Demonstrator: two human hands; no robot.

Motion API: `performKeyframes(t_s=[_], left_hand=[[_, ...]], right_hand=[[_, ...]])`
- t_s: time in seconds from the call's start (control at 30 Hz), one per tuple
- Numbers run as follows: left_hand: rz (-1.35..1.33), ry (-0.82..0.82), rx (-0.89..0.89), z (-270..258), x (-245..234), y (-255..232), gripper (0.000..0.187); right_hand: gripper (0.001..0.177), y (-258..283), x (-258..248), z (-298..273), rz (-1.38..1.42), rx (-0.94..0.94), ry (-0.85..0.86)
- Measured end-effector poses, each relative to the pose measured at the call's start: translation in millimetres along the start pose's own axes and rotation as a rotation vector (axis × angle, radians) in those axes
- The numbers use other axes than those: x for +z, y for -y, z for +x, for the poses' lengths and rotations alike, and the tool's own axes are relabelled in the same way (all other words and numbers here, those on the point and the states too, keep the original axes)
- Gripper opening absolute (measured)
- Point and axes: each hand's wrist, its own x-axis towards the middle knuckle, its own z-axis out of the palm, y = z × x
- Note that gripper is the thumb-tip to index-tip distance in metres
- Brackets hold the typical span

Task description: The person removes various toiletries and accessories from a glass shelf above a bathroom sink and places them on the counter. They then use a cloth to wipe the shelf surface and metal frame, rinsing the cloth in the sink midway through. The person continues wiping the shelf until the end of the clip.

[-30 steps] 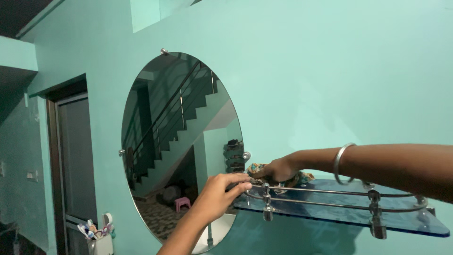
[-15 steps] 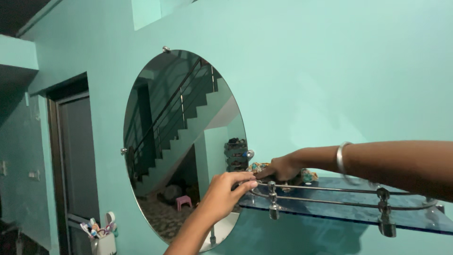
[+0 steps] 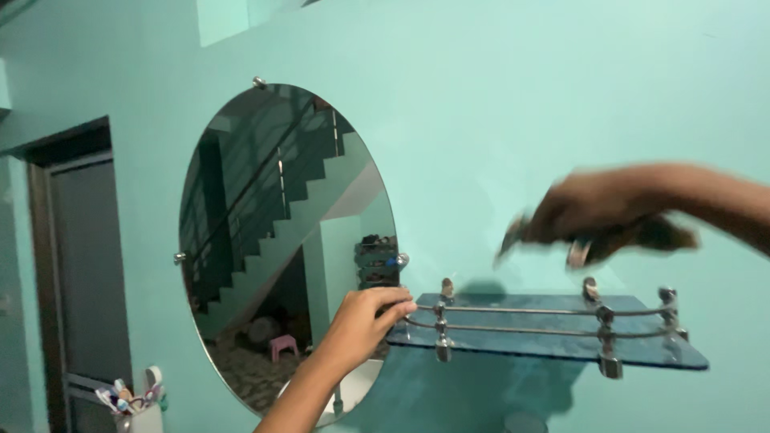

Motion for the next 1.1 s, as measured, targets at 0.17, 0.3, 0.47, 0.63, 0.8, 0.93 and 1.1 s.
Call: performKeyframes(t_s=[0.17,0.3,0.47,0.63,0.8,0.93,1.1], left_hand=[[-0.106,-0.137,0.137,-7.7,14.3,6.1,0.035],[-0.101,-0.129,0.102,-7.9,15.1,6.9,0.037],[-0.086,-0.116,0.040,-6.8,16.7,5.1,0.037],[-0.079,-0.139,0.053,-8.3,20.1,7.0,0.037],[-0.080,-0.120,0.046,-2.4,11.2,0.4,0.038],[-0.011,-0.041,-0.134,3.7,8.7,-10.6,0.039],[0.017,-0.073,-0.111,0.7,7.1,-16.1,0.041]], right_hand=[[0.039,-3.1,-30.8,-91.5,0.099,0.175,-0.753],[0.034,16.7,9.9,-3.7,0.370,-0.207,-0.374],[0.066,11.8,101.7,103.5,0.375,-0.508,0.226],[0.066,5.9,122.3,122.7,0.044,-0.534,0.367],[0.043,-46.8,114.4,108.0,-0.122,-0.345,0.375],[0.032,-60.8,107.9,102.6,-0.258,-0.382,0.389],[0.036,14.3,111.3,123.7,-0.177,-0.338,0.149]])
